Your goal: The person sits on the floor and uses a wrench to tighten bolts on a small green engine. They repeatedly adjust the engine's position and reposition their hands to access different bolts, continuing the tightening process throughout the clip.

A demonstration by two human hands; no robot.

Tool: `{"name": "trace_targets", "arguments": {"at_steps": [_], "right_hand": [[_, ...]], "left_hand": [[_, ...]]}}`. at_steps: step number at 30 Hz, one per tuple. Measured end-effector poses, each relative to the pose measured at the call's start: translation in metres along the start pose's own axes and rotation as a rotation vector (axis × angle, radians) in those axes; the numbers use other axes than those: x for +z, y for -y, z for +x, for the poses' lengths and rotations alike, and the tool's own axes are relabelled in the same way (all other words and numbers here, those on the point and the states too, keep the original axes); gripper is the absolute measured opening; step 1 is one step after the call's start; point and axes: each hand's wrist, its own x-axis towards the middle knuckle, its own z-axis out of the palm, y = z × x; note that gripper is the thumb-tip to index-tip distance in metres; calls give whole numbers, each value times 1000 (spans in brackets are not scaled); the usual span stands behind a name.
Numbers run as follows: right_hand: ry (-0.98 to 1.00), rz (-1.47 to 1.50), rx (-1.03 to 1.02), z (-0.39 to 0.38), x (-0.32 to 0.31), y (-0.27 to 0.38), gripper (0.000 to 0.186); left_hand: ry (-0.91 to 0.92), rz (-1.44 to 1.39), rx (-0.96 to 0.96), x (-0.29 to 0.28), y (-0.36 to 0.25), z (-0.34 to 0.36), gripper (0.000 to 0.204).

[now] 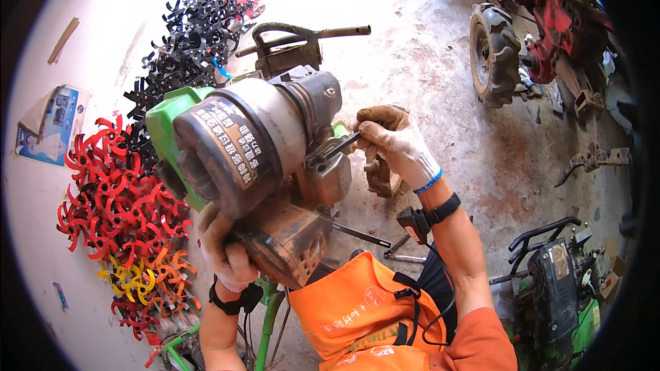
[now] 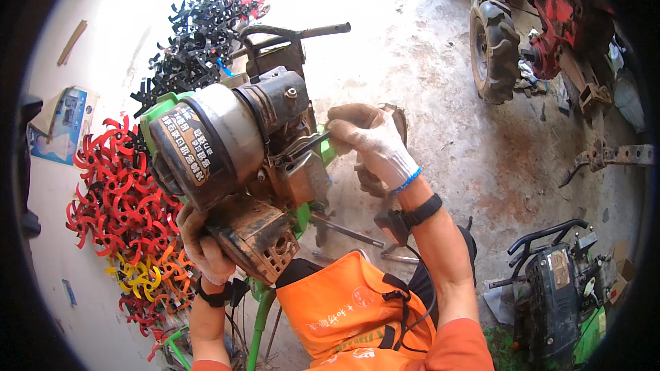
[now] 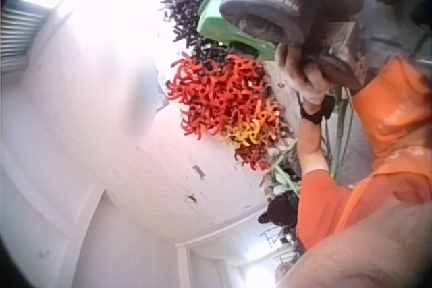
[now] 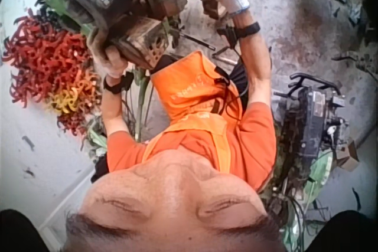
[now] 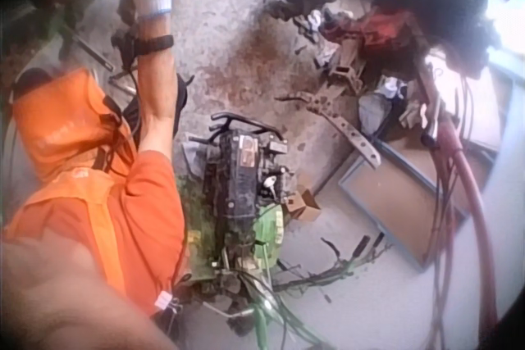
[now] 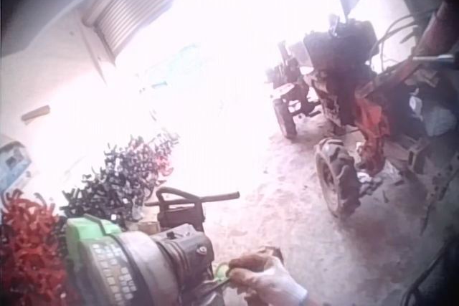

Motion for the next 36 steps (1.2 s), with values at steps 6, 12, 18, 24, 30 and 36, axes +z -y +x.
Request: {"name": "trace_targets", "arguments": {"at_steps": [6, 12, 18, 24, 30, 36], "right_hand": [[85, -63, -16, 11, 7, 9, 31], [29, -56, -35, 10, 9, 15, 30], [31, -47, -31, -1, 18, 4, 28], [81, -47, -5, 11, 13, 8, 29], [70, -20, -15, 5, 10, 5, 36], [-20, -57, -53, 2, 8, 2, 30]], "left_hand": [[15, -17, 10, -1, -1, 0, 47], [5, 1, 18, -1, 0, 0, 47], [2, 3, 19, -1, 1, 1, 48], [26, 8, 15, -3, -1, 2, 51], [-6, -18, 32, 0, 2, 1, 53], [-1, 22, 40, -1, 3, -1, 55]]}}
